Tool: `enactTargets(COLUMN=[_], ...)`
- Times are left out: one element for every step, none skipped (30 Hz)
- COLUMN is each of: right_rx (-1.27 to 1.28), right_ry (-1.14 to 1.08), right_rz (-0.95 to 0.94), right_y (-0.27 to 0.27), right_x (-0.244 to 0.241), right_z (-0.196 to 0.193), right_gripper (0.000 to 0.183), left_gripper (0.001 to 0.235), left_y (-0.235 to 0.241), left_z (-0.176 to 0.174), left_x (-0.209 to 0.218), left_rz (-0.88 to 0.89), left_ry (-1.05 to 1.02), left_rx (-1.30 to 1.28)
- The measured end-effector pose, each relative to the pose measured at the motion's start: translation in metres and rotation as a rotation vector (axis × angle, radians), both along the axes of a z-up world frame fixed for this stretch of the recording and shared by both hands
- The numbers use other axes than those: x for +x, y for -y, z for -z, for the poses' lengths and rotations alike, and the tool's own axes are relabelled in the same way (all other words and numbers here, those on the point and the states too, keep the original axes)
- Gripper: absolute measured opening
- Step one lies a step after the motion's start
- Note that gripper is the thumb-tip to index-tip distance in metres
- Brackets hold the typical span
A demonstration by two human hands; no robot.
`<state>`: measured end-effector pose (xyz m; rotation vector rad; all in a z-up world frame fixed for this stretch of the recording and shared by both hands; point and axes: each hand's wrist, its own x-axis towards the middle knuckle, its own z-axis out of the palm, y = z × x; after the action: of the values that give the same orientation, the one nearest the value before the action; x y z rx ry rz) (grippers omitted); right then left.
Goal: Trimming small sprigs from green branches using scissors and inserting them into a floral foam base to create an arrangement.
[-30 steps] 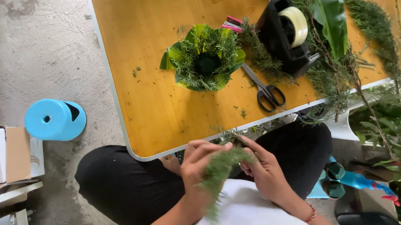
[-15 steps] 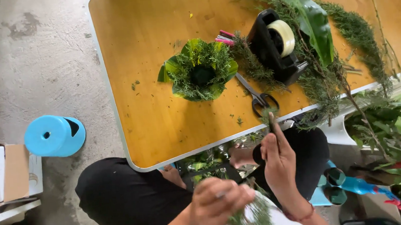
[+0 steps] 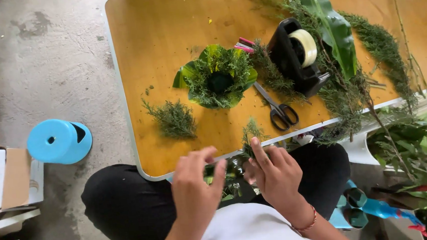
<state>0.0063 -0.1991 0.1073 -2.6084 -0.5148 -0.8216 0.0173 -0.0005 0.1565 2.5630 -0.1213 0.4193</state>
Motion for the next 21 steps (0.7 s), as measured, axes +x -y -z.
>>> enactTargets(right_rx=[-0.044,-0.088,-0.087,-0.129,-0.171,-0.171,-0.170,-0.169,-0.169,-0.166,-0.163,-0.161,-0.184,-0.206,-0.207,-0.204,-0.201,-0.201,-0.198,-0.196,-0.195], right_ry=[0.043,0.087,0.085,0.069,0.054,0.054,0.050,0.047,0.055,0.035,0.013,0.019,0.005,-0.010,-0.011,-0.020,-0.028,-0.029,-0.043,-0.057,-0.060], right_rz=[0.038,0.075,0.071,0.094,0.119,0.116,0.108,0.101,0.098,0.097,0.098,0.097,0.103,0.108,0.108,0.088,0.067,0.068,0.066,0.063,0.060], right_y=[-0.003,-0.007,-0.009,-0.011,-0.013,-0.014,-0.014,-0.014,-0.012,-0.011,-0.010,-0.010,-0.010,-0.010,-0.010,-0.009,-0.008,-0.010,-0.011,-0.013,-0.013], right_x=[0.003,0.005,0.005,0.004,0.004,0.003,0.003,0.004,0.003,0.002,0.001,0.002,0.002,0.001,0.001,0.001,0.001,0.003,0.004,0.005,0.005], right_z=[0.001,0.002,0.004,0.007,0.010,0.010,0.010,0.010,0.011,0.013,0.015,0.016,0.017,0.017,0.021,0.024,0.028,0.027,0.027,0.026,0.027], right_gripper=[0.045,0.045,0.045,0.044,0.043,0.043,0.042,0.042,0.042,0.044,0.045,0.045,0.047,0.049,0.049,0.052,0.056,0.056,0.047,0.043,0.043], left_gripper=[0.026,0.025,0.025,0.026,0.026,0.026,0.024,0.023,0.023,0.021,0.019,0.019,0.015,0.013,0.013,0.014,0.015,0.015,0.014,0.014,0.014], left_y=[0.007,0.014,0.018,0.022,0.026,0.027,0.027,0.028,0.028,0.028,0.028,0.028,0.027,0.026,0.025,0.024,0.023,0.023,0.023,0.023,0.021], left_z=[-0.010,-0.019,-0.015,-0.011,-0.006,0.000,0.006,0.012,0.012,0.012,0.012,0.013,0.014,0.016,0.016,0.016,0.016,0.023,0.030,0.037,0.035], left_x=[-0.005,-0.010,-0.009,-0.009,-0.008,-0.008,-0.007,-0.006,-0.004,-0.003,-0.002,0.000,0.000,0.001,0.001,0.001,0.001,0.001,0.000,-0.001,-0.001], left_rz=[0.122,0.247,0.242,0.240,0.236,0.233,0.226,0.219,0.220,0.231,0.244,0.247,0.220,0.193,0.193,0.206,0.219,0.219,0.209,0.198,0.194], left_ry=[-0.183,-0.365,-0.365,-0.489,-0.613,-0.611,-0.635,-0.659,-0.650,-0.666,-0.684,-0.678,-0.678,-0.678,-0.679,-0.656,-0.633,-0.633,-0.538,-0.445,-0.447], left_rx=[-0.323,-0.646,-0.647,-0.817,-0.987,-0.988,-1.048,-1.108,-1.108,-1.188,-1.265,-1.263,-1.195,-1.126,-1.127,-1.118,-1.108,-1.108,-1.007,-0.906,-0.906])
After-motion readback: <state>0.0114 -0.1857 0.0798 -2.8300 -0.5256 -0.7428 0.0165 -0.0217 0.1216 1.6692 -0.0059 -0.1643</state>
